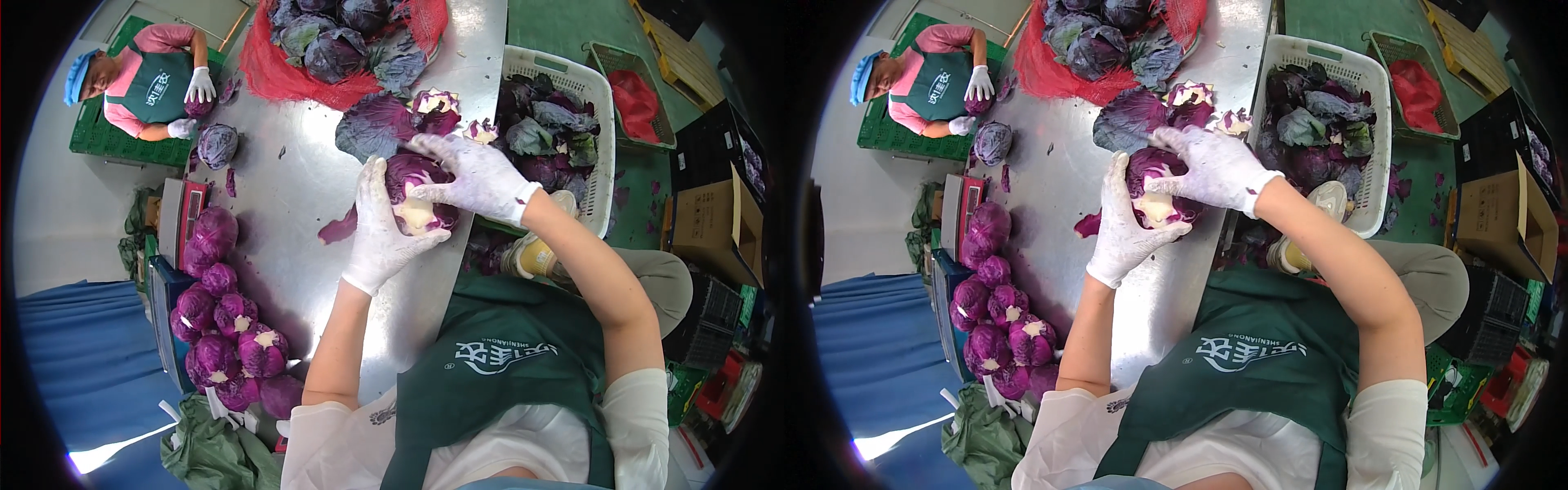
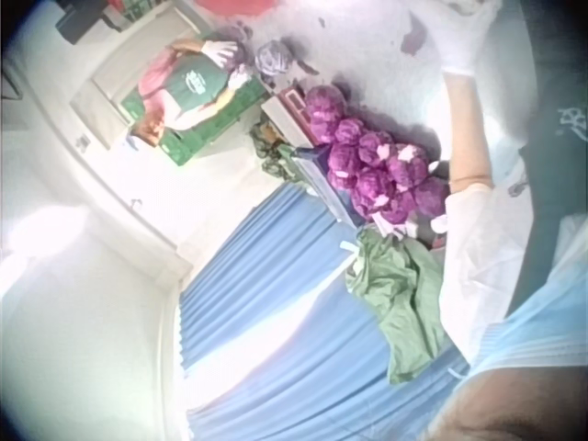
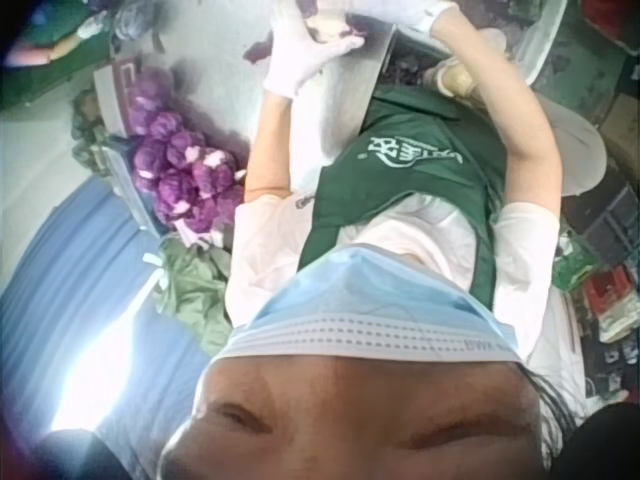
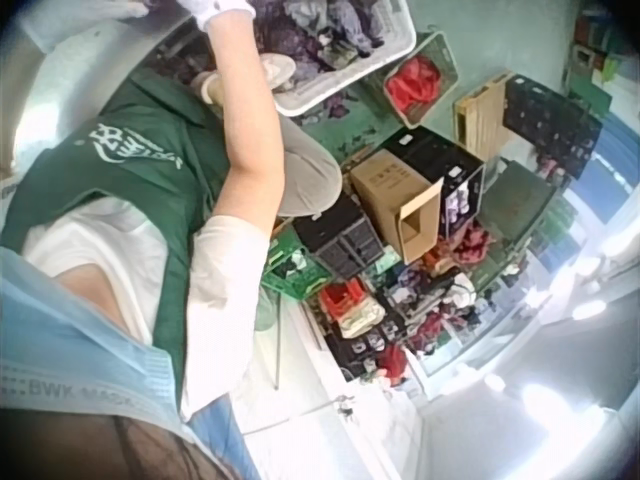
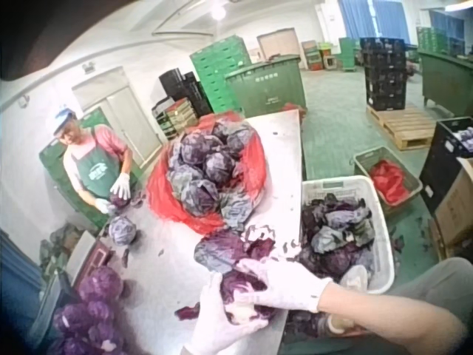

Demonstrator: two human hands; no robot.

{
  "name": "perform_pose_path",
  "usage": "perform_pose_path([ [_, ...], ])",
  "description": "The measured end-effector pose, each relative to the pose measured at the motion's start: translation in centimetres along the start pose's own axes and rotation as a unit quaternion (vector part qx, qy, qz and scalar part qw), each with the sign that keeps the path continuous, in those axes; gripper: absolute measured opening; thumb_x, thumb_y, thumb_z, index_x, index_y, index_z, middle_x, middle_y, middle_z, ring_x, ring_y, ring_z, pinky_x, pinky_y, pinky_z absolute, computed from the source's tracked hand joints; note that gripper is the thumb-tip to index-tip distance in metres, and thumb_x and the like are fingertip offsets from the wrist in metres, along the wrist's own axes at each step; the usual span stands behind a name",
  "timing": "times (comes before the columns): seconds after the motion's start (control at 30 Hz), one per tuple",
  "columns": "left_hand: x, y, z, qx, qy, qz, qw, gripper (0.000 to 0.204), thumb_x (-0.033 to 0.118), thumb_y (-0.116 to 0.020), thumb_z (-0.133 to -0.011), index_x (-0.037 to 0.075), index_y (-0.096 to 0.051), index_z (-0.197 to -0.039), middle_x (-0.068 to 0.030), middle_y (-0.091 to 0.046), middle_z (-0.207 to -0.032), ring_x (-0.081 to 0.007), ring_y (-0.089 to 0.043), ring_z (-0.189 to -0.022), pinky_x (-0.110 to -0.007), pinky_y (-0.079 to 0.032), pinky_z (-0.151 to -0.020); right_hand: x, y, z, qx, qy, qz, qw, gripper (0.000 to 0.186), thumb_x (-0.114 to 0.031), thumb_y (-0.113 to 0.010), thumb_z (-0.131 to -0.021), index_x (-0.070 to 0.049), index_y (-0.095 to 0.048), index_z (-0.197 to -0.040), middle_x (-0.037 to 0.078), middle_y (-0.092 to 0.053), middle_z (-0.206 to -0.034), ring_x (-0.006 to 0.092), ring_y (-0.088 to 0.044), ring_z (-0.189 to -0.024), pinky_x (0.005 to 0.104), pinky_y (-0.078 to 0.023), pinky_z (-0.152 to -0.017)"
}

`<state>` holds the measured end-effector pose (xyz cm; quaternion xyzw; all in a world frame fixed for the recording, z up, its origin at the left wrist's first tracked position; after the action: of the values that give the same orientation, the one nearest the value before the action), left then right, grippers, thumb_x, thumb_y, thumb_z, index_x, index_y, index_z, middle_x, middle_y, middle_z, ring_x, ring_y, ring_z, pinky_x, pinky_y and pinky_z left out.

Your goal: The person trims the outer leaves off red cabbages using a knife and places the trimmed cabbages onto a scale and then into a pile.

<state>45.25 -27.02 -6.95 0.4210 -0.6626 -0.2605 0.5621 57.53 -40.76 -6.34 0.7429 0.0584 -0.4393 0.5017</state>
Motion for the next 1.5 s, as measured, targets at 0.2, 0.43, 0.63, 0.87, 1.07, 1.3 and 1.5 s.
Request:
perform_pose_path([
  [0.2,-0.9,0.3,-0.7,-0.057,-0.066,-0.007,0.996,0.125,0.038,-0.087,-0.051,-0.004,-0.011,-0.142,-0.0257,-0.018,-0.145,-0.0387,-0.018,-0.136,-0.045,-0.018,-0.111,0.0,0.9,-0.8,-0.084,-0.006,0.040,0.996,0.051,-0.041,-0.054,-0.086,-0.006,-0.055,-0.123,0.019,-0.063,-0.105,0.0316,-0.059,-0.098,0.0384,-0.045,-0.087],
  [0.43,-0.2,0.2,-1.7,-0.102,-0.079,0.011,0.992,0.124,0.038,-0.085,-0.054,-0.006,-0.008,-0.141,-0.0294,-0.014,-0.145,-0.0436,-0.011,-0.136,-0.047,-0.012,-0.111,-0.2,0.8,-1.4,-0.001,0.067,0.123,0.990,0.017,-0.015,-0.055,-0.076,-0.001,-0.060,-0.085,0.017,-0.063,-0.073,0.0354,-0.062,-0.072,0.0435,-0.050,-0.067],
  [0.63,-0.1,0.5,-1.6,-0.094,-0.095,-0.002,0.991,0.123,0.036,-0.085,-0.053,-0.006,-0.010,-0.141,-0.0289,-0.011,-0.146,-0.0423,-0.011,-0.137,-0.047,-0.014,-0.111,2.2,1.1,-3.8,0.064,0.039,0.073,0.995,0.023,-0.018,-0.054,-0.078,-0.004,-0.066,-0.092,0.019,-0.064,-0.084,0.0340,-0.062,-0.081,0.0402,-0.050,-0.078],
  [0.87,-1.0,1.0,-0.1,-0.041,-0.007,0.025,0.999,0.113,0.030,-0.087,-0.052,0.006,-0.022,-0.142,-0.0226,-0.025,-0.141,-0.0387,-0.026,-0.131,-0.045,-0.027,-0.107,5.3,3.0,-4.0,0.090,-0.121,0.138,0.979,0.054,-0.045,-0.057,-0.084,-0.003,-0.055,-0.118,0.022,-0.064,-0.081,0.0332,-0.064,-0.076,0.0395,-0.051,-0.071],
  [1.07,-1.0,2.2,0.5,-0.061,0.024,0.049,0.997,0.113,0.035,-0.087,-0.051,0.011,-0.025,-0.142,-0.0244,-0.031,-0.131,-0.0412,-0.031,-0.125,-0.048,-0.029,-0.104,0.3,-2.9,1.7,0.001,-0.055,-0.086,0.995,0.074,-0.052,-0.064,-0.076,-0.007,-0.045,-0.131,0.023,-0.045,-0.129,0.0323,-0.046,-0.119,0.0377,-0.039,-0.099],
  [1.3,-0.5,2.7,-1.2,-0.088,-0.133,-0.087,0.983,0.115,0.038,-0.087,-0.047,0.002,-0.027,-0.138,-0.0283,-0.028,-0.136,-0.0457,-0.026,-0.129,-0.051,-0.027,-0.104,-1.2,-0.9,1.9,-0.031,-0.066,0.009,0.997,0.066,-0.047,-0.062,-0.076,-0.010,-0.048,-0.129,0.023,-0.051,-0.120,0.0349,-0.051,-0.112,0.0403,-0.043,-0.093],
  [1.5,0.0,0.8,-1.0,-0.077,-0.115,-0.039,0.990,0.110,0.036,-0.087,-0.049,-0.008,-0.029,-0.132,-0.0291,-0.036,-0.132,-0.0435,-0.030,-0.128,-0.048,-0.026,-0.106,-0.9,-1.6,2.8,0.003,-0.072,0.087,0.994,0.055,-0.034,-0.062,-0.074,-0.005,-0.053,-0.120,0.020,-0.061,-0.099,0.0332,-0.062,-0.086,0.0401,-0.051,-0.075],
])
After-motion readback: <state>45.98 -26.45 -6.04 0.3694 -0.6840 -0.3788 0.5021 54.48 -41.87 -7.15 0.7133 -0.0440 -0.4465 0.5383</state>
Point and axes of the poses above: each hand's wrist, its own z-axis away from the middle knuckle, its own y-axis out of the back of the hand, x = y × z, the point moved 2 cm from there along -z, towards the middle knuckle
